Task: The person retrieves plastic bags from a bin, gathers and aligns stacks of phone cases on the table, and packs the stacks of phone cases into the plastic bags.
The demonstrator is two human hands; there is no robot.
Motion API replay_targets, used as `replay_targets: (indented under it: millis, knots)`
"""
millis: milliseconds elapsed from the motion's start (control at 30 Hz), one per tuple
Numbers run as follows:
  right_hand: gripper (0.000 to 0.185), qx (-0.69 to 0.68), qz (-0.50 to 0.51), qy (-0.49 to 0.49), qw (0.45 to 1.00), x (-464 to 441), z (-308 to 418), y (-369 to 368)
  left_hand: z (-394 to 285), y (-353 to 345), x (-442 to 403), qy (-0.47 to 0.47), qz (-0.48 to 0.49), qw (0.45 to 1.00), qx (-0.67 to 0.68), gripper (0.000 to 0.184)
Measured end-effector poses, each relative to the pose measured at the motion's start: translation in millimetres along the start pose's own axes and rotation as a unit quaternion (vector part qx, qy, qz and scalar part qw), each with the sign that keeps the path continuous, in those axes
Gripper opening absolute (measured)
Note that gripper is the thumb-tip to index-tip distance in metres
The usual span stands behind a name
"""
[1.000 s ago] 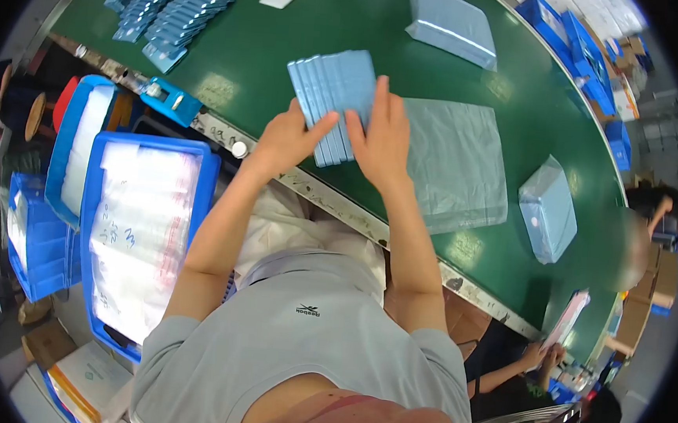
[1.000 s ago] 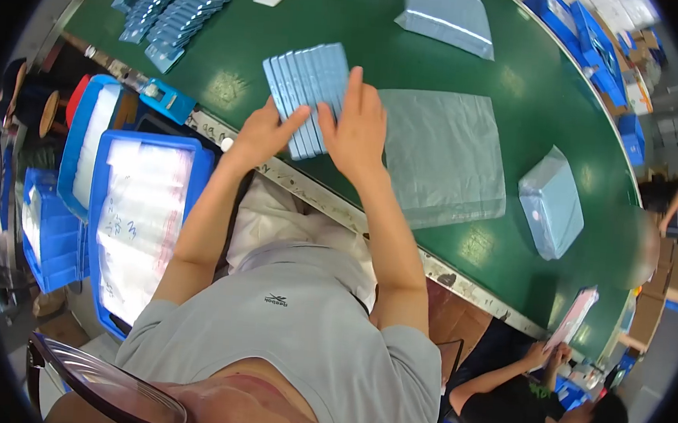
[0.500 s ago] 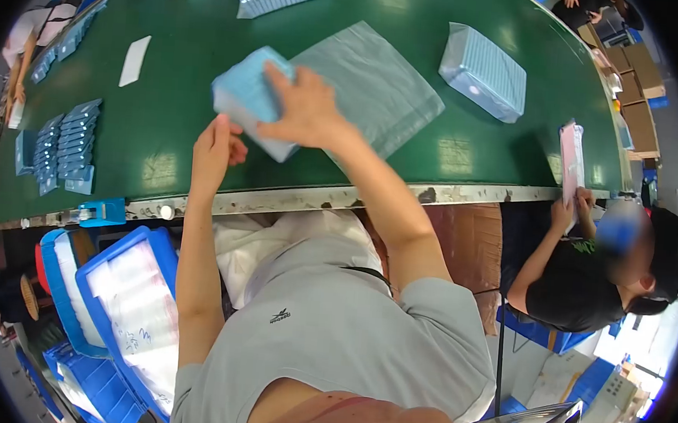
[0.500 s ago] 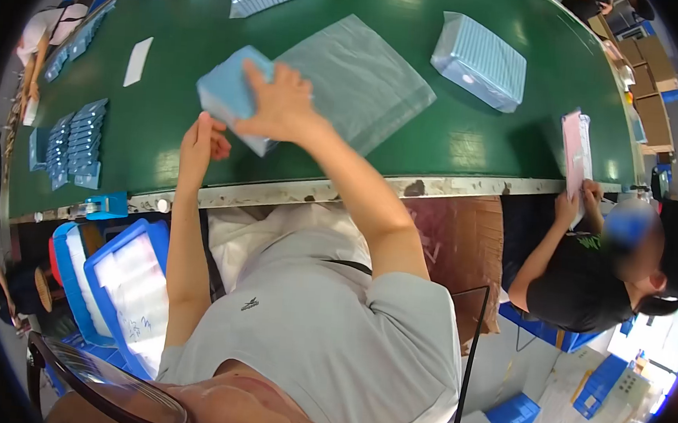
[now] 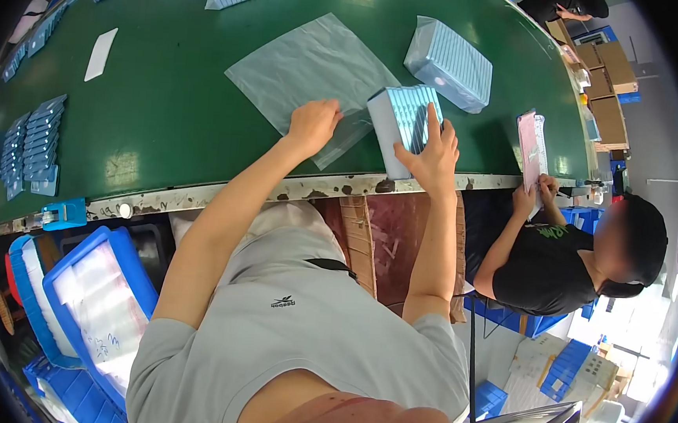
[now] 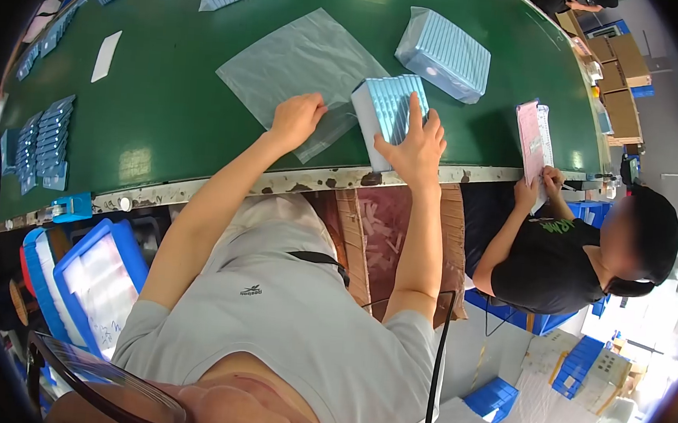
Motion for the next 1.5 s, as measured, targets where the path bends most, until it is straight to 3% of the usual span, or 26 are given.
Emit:
replay_targets:
  millis: [67, 167, 267, 333, 400, 467, 533, 600, 667, 733, 833, 933, 1000, 1100, 1333, 1467, 1500]
  knots:
    - [0.1, -0.034, 0.007, 0.046, 0.998, 7, 15, 1, 7, 5, -10, 0.022, 0.003, 1.0, 0.02, 0.02]
    - [0.099, -0.057, 0.037, 0.091, 0.994, 17, 38, -7, 29, 9, -21, 0.188, 0.02, 0.961, 0.2, 0.022]
    - [0.098, -0.007, 0.047, 0.122, 0.991, 20, 50, -19, 27, 25, -32, 0.224, 0.03, 0.942, 0.247, 0.024]
    - [0.097, -0.012, 0.048, 0.136, 0.989, 15, 65, -18, 14, 44, -37, 0.21, 0.021, 0.95, 0.23, 0.023]
    - [0.095, -0.067, 0.087, 0.114, 0.987, 10, 75, -27, -13, 71, -45, 0.07, -0.026, 0.991, 0.116, 0.019]
    - [0.094, -0.065, 0.059, 0.113, 0.99, -1, 79, -40, -23, 87, -49, 0.023, -0.06, 0.993, 0.102, 0.014]
    - [0.096, -0.017, 0.038, 0.142, 0.989, -13, 92, -50, -47, 103, -43, -0.081, -0.094, 0.99, 0.067, 0.011]
    - [0.096, -0.029, 0.037, 0.148, 0.988, -24, 107, -79, -56, 104, -34, -0.094, -0.095, 0.989, 0.069, 0.01]
    - [0.098, -0.015, 0.011, 0.158, 0.987, -36, 114, -114, -65, 113, -19, -0.146, -0.183, 0.972, 0.027, 0.01]
    - [0.099, -0.026, -0.034, 0.166, 0.985, -43, 125, -106, -55, 119, 8, -0.116, -0.254, 0.96, -0.024, 0.027]
    - [0.099, -0.03, 0.035, 0.172, 0.984, -42, 137, -108, -32, 114, 34, -0.055, -0.289, 0.954, -0.059, 0.032]
    - [0.095, -0.035, 0.036, 0.203, 0.978, -42, 143, -118, -7, 95, 46, 0.016, -0.273, 0.956, -0.11, 0.028]
    - [0.092, -0.031, 0.012, 0.228, 0.973, -46, 149, -122, 15, 62, 34, 0.012, -0.11, 0.984, -0.141, 0.023]
    - [0.083, -0.028, -0.039, 0.263, 0.964, -61, 155, -128, 22, 71, 33, -0.011, -0.125, 0.986, -0.108, 0.012]
    - [0.055, -0.128, -0.102, 0.297, 0.941, -46, 235, -138, 30, 206, 71, 0.013, -0.171, 0.978, -0.117, 0.002]
    - [0.051, -0.197, -0.095, 0.338, 0.915, -6, 321, -145, 56, 281, 112, 0.061, -0.199, 0.946, -0.249, 0.003]
    - [0.049, -0.189, -0.123, 0.35, 0.909, 3, 339, -146, 71, 293, 121, 0.095, -0.161, 0.945, -0.27, 0.004]
Point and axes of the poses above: each hand's wrist, its own x-axis away from the middle knuckle, its own y-axis out of the back of the hand, z = x × y, the point moved 8 cm from there along -x, towards the middle knuckle, and after that the axes turned 12 degrees about -z, right-handed, at the moved point
